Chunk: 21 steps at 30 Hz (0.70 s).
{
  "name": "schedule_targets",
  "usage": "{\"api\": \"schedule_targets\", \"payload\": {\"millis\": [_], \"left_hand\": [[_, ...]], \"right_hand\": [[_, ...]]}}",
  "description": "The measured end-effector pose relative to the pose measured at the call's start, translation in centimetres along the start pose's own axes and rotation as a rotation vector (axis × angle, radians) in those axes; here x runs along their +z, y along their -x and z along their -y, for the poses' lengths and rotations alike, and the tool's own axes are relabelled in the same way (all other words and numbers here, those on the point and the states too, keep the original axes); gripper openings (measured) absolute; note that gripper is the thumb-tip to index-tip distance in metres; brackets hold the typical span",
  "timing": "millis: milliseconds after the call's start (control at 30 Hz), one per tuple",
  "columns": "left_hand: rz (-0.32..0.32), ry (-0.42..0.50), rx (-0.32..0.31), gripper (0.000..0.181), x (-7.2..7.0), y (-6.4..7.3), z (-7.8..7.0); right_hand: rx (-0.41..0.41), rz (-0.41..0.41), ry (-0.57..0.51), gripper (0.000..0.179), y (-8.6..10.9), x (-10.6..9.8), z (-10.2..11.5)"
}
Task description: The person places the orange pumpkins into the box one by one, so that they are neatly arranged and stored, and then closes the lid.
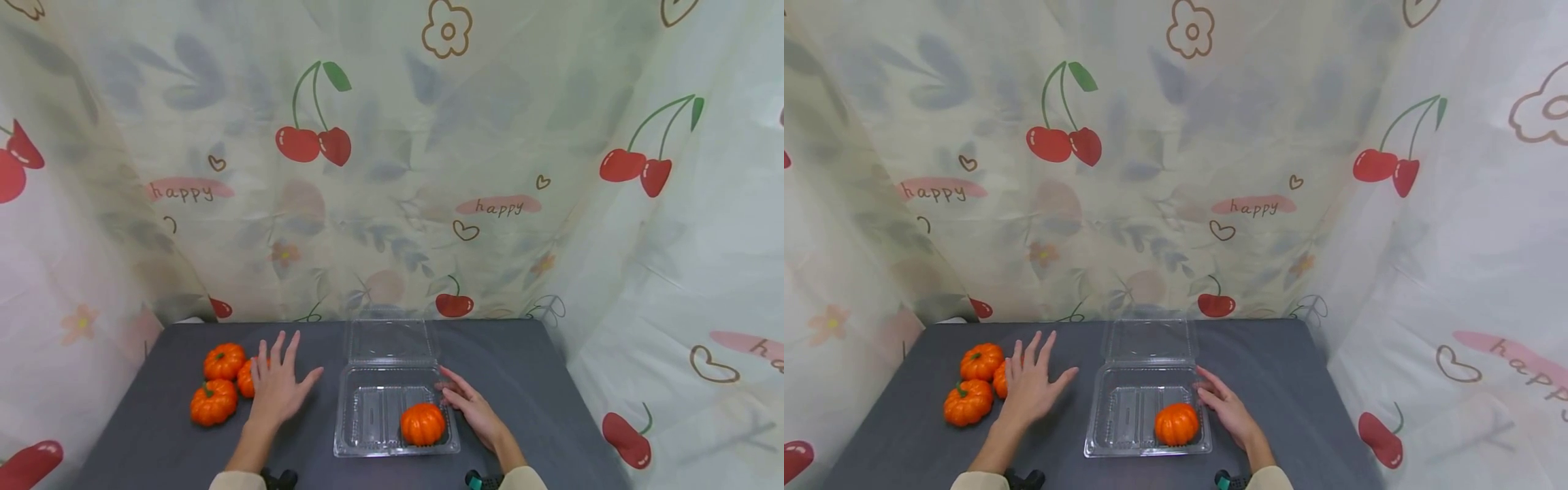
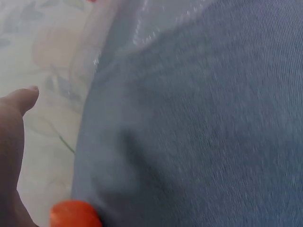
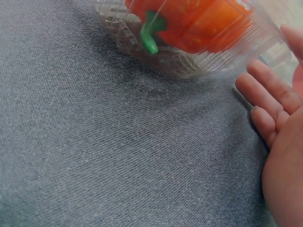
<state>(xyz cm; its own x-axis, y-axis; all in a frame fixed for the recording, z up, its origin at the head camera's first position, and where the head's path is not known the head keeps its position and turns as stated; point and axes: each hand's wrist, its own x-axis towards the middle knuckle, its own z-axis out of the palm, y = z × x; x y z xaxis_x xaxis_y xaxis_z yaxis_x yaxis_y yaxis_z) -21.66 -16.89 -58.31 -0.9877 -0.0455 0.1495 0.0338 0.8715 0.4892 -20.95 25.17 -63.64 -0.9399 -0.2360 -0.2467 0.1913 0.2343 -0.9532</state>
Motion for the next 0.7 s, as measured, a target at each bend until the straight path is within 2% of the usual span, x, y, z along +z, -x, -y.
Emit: {"api": "schedule_targets", "payload": {"millis": [333,533,700], "left_hand": [[-0.028,0.024,-0.049,0.093,-0.8,-0.1,2.9],[-0.033,0.041,-0.059,0.096,-1.4,0.1,4.2],[-0.015,0.059,-0.100,0.097,-1.6,0.4,5.0]], "right_hand": [[0.005,0.008,-0.003,0.058,0.1,0.1,-0.1],[0.006,0.000,-0.008,0.057,0.3,0.0,-0.1],[0.003,0.002,-0.003,0.058,0.2,0.0,0.1]]}}
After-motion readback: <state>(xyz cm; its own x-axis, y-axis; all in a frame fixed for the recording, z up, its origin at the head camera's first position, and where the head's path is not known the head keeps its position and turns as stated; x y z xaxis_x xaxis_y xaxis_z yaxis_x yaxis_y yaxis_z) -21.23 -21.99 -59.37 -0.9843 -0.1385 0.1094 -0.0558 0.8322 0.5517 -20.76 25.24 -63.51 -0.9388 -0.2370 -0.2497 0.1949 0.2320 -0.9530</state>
